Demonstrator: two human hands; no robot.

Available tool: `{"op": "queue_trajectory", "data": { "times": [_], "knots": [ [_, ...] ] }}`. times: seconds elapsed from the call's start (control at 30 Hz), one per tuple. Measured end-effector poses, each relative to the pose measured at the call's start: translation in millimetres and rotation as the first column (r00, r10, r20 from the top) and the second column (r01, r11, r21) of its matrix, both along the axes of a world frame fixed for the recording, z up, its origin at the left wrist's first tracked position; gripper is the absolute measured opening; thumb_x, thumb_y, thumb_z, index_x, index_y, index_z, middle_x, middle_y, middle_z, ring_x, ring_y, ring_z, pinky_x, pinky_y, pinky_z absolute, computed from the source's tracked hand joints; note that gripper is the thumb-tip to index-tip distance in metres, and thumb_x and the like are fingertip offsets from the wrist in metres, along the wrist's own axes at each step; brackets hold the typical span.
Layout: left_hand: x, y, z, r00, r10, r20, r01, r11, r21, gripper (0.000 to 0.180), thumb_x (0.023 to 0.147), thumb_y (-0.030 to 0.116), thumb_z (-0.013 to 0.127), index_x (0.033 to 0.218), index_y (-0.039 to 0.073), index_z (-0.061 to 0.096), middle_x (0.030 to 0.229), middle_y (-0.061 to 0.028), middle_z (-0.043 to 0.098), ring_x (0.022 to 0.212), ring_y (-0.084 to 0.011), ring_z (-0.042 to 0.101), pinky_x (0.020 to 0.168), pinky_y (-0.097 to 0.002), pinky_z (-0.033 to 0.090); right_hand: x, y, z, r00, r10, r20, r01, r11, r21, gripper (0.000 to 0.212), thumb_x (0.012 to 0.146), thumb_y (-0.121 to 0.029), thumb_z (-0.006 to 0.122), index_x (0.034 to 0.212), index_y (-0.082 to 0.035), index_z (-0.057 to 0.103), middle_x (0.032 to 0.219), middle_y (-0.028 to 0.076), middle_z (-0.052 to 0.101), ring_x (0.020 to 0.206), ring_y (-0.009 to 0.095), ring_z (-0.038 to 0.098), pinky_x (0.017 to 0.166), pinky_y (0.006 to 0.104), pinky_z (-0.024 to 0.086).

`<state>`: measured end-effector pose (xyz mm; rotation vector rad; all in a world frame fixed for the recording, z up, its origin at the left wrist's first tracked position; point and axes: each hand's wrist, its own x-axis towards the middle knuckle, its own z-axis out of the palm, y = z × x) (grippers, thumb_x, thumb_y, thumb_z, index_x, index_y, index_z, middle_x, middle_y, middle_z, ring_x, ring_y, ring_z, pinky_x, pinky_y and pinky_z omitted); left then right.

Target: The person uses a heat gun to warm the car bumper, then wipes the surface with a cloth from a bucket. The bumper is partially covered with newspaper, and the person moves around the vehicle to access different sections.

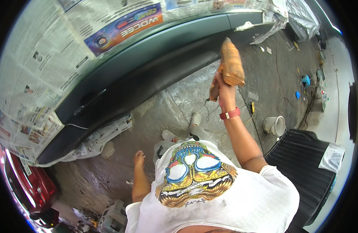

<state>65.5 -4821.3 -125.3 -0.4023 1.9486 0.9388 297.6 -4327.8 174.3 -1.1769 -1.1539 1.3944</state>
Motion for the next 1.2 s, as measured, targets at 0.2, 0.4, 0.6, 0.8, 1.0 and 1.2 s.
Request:
{"op": "queue_trajectory", "data": {
  "times": [0.2, 0.4, 0.6, 0.8, 1.0, 1.2],
  "knots": [
    [13.4, 54.7, 2.9, 0.991, -0.130, -0.009, 0.130, 0.991, 0.003, 0.042, 0.103, 0.025, 0.061, 0.142, 0.009, 0.058, 0.125, -0.0086, 0.070, 0.104, -0.0208, 0.069, 0.083, -0.0321, 0.052, -45.2, -34.1, 69.5, 0.862, 0.492, 0.124, -0.507, 0.833, 0.222, 0.047, 0.089, -0.016, 0.080, 0.130, 0.000, 0.062, 0.115, 0.007, 0.070, 0.098, 0.016, 0.065, 0.085, 0.0368, 0.055],
    [50.9, 72.6, -9.0, 0.983, -0.181, -0.008, 0.181, 0.978, 0.104, 0.043, 0.103, 0.030, 0.064, 0.140, 0.010, 0.059, 0.116, -0.0058, 0.071, 0.093, -0.0180, 0.069, 0.072, -0.0307, 0.051, -48.2, -11.1, 97.6, 0.669, 0.731, -0.135, -0.720, 0.682, 0.128, 0.044, 0.092, -0.015, 0.078, 0.130, -0.001, 0.061, 0.115, 0.007, 0.069, 0.093, 0.014, 0.067, 0.081, 0.0309, 0.057],
    [63.1, 69.8, 2.0, 0.885, -0.463, -0.049, 0.465, 0.883, 0.055, 0.043, 0.104, 0.029, 0.062, 0.139, 0.004, 0.058, 0.111, -0.0094, 0.070, 0.090, -0.0173, 0.067, 0.073, -0.0327, 0.054, -4.3, 92.1, 76.9, 0.899, 0.370, -0.233, -0.367, 0.928, 0.059, 0.043, 0.093, -0.016, 0.078, 0.128, 0.001, 0.061, 0.111, 0.008, 0.070, 0.092, 0.013, 0.068, 0.077, 0.0295, 0.057],
    [82.0, 41.9, -28.6, 0.973, -0.223, -0.052, 0.228, 0.966, 0.123, 0.042, 0.103, 0.027, 0.062, 0.136, 0.002, 0.060, 0.107, -0.0109, 0.069, 0.078, -0.0173, 0.064, 0.063, -0.0319, 0.052, 61.5, 224.5, 25.9, 0.971, 0.021, -0.238, -0.018, 1.000, 0.013, 0.032, 0.092, -0.019, 0.079, 0.114, 0.001, 0.065, 0.086, 0.005, 0.067, 0.067, 0.014, 0.064, 0.060, 0.0302, 0.054],
    [76.8, 52.8, -38.8, 0.946, -0.001, 0.324, -0.061, 0.982, 0.178, 0.042, 0.101, 0.026, 0.065, 0.136, 0.002, 0.062, 0.109, -0.0097, 0.070, 0.072, -0.0171, 0.063, 0.063, -0.0302, 0.052, 111.5, 259.3, -26.3, 0.957, -0.207, -0.202, 0.186, 0.975, -0.118, 0.025, 0.093, -0.015, 0.077, 0.111, -0.004, 0.063, 0.086, 0.004, 0.066, 0.075, 0.017, 0.066, 0.068, 0.0337, 0.055],
    [95.2, 80.0, -38.9, 0.930, -0.325, -0.173, 0.334, 0.942, 0.023, 0.043, 0.101, 0.031, 0.064, 0.135, 0.005, 0.064, 0.109, -0.0088, 0.071, 0.088, -0.0185, 0.066, 0.072, -0.0336, 0.053, 106.9, 161.8, -76.4, 0.983, 0.162, 0.091, -0.123, 0.934, -0.334, 0.038, 0.090, -0.002, 0.069, 0.127, -0.005, 0.059, 0.107, 0.002, 0.065, 0.097, 0.017, 0.062, 0.084, 0.0337, 0.052]
  ]
}}
